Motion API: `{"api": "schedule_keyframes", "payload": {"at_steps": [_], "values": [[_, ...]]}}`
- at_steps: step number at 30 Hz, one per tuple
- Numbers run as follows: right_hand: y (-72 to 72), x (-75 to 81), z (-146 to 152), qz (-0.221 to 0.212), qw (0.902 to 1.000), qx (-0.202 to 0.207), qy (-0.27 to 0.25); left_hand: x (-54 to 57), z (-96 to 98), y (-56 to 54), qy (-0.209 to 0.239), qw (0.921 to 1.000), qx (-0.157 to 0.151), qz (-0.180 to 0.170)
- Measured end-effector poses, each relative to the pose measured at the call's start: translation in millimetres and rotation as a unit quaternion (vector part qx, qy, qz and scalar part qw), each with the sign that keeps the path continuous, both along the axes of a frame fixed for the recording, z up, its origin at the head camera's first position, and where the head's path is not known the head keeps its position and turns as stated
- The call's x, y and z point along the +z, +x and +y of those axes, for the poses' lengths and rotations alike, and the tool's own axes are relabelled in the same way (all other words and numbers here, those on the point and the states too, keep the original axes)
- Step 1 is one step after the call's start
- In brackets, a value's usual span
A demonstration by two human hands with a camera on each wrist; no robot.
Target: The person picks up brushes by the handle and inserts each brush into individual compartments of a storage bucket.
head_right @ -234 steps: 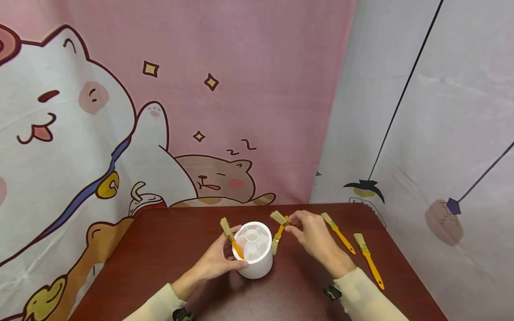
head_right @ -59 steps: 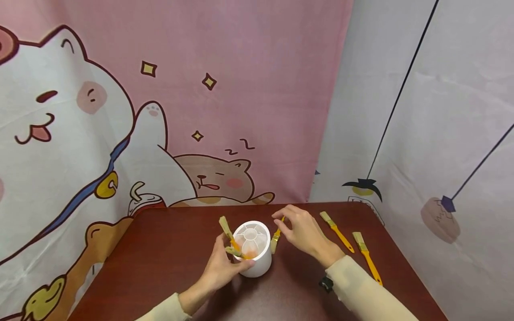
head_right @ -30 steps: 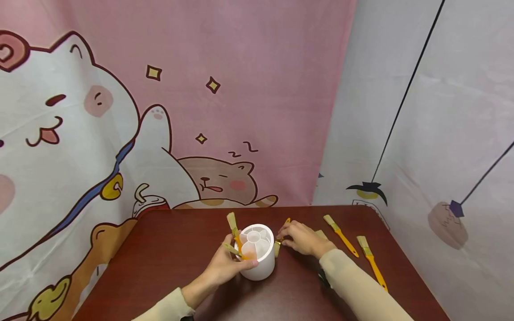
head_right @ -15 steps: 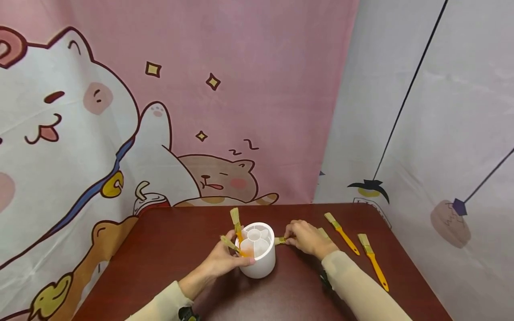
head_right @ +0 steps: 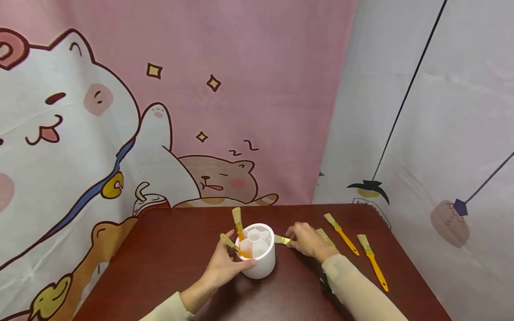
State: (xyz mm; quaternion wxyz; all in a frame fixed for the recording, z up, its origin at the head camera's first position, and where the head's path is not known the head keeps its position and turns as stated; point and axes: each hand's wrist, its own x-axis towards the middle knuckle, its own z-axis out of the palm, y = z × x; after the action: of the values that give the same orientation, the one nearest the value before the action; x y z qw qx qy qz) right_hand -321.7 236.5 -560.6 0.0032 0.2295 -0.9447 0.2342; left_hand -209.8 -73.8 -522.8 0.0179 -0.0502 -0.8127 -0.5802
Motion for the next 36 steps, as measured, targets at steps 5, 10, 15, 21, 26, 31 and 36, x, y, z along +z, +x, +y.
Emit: {"api": "schedule_keyframes", "payload": {"at_steps": [5,10,15,21,26,31,36], "values": [[3.7,-2.6,0.5,0.019,0.9997,-0.012,0.0,1.5,17.4,8.2,-0.031,0.9976,0.061,0.002],[8.0,-4.8,-0.6,0.006,0.9994,-0.029,-0.018,-0.4,23.5,7.3,-0.033,0.9977,0.059,0.006],[11.1,-6.2,0.3,0.011,0.9985,-0.046,-0.028,-1.8,21.4,4.2,-0.035,0.9985,0.041,0.009],[15.4,0.4,1.5,0.003,0.9971,-0.065,-0.04,-2.2,10.1,-0.8,-0.028,0.9995,0.01,0.006],[20.7,10.7,2.2,0.003,0.9963,-0.072,-0.047,-3.3,2.3,-2.3,-0.021,0.9997,-0.007,-0.009],[26.7,22.2,3.2,0.02,0.9947,-0.08,-0.061,-2.2,-2.3,-5.3,-0.022,0.9994,-0.026,-0.006],[33.7,34.9,3.8,0.042,0.9924,-0.088,-0.075,-1.1,-5.7,-7.8,-0.024,0.999,-0.037,-0.005]]}}
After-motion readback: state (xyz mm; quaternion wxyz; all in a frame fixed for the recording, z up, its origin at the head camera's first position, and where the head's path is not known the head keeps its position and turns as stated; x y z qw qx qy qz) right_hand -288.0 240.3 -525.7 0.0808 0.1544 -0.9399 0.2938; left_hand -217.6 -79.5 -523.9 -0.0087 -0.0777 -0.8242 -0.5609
